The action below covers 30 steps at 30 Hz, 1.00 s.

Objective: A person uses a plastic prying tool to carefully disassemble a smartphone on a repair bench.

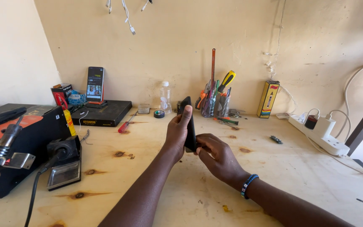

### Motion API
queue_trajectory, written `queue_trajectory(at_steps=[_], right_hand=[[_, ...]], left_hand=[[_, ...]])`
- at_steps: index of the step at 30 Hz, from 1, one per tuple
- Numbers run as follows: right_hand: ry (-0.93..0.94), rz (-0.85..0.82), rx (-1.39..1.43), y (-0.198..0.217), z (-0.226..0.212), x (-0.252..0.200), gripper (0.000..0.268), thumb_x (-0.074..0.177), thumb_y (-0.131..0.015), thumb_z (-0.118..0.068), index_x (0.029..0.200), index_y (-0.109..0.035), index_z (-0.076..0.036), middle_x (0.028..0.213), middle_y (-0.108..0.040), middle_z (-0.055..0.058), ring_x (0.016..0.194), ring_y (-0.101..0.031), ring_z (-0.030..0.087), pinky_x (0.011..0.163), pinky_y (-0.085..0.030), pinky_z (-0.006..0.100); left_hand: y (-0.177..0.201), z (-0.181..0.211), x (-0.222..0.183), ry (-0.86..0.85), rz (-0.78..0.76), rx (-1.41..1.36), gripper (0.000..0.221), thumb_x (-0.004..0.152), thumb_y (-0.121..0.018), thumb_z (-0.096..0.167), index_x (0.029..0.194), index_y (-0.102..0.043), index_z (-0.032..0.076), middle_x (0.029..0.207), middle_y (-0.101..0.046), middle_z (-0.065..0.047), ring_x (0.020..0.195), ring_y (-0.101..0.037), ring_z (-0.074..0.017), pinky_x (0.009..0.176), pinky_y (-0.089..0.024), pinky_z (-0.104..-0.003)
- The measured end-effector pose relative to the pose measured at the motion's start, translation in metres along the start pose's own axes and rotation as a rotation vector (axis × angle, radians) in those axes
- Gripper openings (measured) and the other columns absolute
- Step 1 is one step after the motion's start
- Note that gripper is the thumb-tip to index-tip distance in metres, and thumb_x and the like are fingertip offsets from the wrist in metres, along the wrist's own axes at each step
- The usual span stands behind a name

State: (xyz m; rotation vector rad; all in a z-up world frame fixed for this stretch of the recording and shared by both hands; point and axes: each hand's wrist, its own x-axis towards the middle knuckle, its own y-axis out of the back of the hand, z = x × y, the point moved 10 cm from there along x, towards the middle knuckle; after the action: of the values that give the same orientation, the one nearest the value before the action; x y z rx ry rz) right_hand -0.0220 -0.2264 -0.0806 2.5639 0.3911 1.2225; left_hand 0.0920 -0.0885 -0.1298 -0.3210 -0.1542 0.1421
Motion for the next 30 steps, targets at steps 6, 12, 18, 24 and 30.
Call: queue_trajectory(at_steps=[6,12,18,24,30], right_hand=[[-0.730,0.327,0.455,0.004,0.063,-0.018,0.041,0.109,-0.047,-0.009,0.145,-0.052,0.008,0.113,-0.058,0.019,0.088,-0.064,0.028,0.061,-0.062,0.039],[-0.843,0.432,0.603,0.029,0.088,-0.024,0.029,0.116,-0.040,-0.028,0.112,-0.054,-0.004,0.072,-0.047,0.009,0.051,-0.050,0.020,0.037,-0.030,0.023],[-0.910,0.395,0.597,0.028,0.120,-0.031,0.044,0.115,-0.038,-0.040,0.107,-0.061,-0.002,0.066,-0.044,0.004,0.041,-0.046,0.020,0.031,-0.031,0.028],[-0.896,0.419,0.594,0.042,0.110,-0.015,0.046,0.114,-0.053,-0.050,0.108,-0.066,-0.006,0.092,-0.067,0.013,0.082,-0.068,0.033,0.064,-0.051,0.038],[-1.088,0.210,0.357,0.022,0.075,-0.013,0.036,0.102,-0.071,-0.034,0.107,-0.072,0.001,0.090,-0.067,0.018,0.075,-0.070,0.038,0.062,-0.054,0.043]], left_hand=[[-0.015,0.019,-0.018,-0.107,0.045,0.414,0.062,0.087,-0.087,0.044,0.142,-0.071,0.018,0.123,-0.078,-0.011,0.120,-0.075,-0.0309,0.099,-0.060,-0.042],[-0.049,0.041,-0.050,-0.195,-0.216,0.333,0.077,0.090,-0.085,0.043,0.156,-0.059,0.013,0.135,-0.074,-0.019,0.125,-0.072,-0.0357,0.102,-0.064,-0.043],[-0.058,0.044,-0.062,-0.178,-0.250,0.367,0.082,0.084,-0.089,0.047,0.155,-0.060,0.017,0.135,-0.073,-0.017,0.121,-0.074,-0.0306,0.102,-0.065,-0.043],[-0.063,0.015,-0.057,-0.044,-0.176,0.355,0.067,0.081,-0.083,0.031,0.143,-0.069,0.010,0.118,-0.078,-0.014,0.103,-0.079,-0.0298,0.076,-0.072,-0.034],[-0.033,-0.020,-0.030,0.084,-0.117,0.540,0.061,0.091,-0.071,0.053,0.134,-0.073,0.010,0.118,-0.078,-0.013,0.115,-0.076,-0.0301,0.092,-0.068,-0.047]])
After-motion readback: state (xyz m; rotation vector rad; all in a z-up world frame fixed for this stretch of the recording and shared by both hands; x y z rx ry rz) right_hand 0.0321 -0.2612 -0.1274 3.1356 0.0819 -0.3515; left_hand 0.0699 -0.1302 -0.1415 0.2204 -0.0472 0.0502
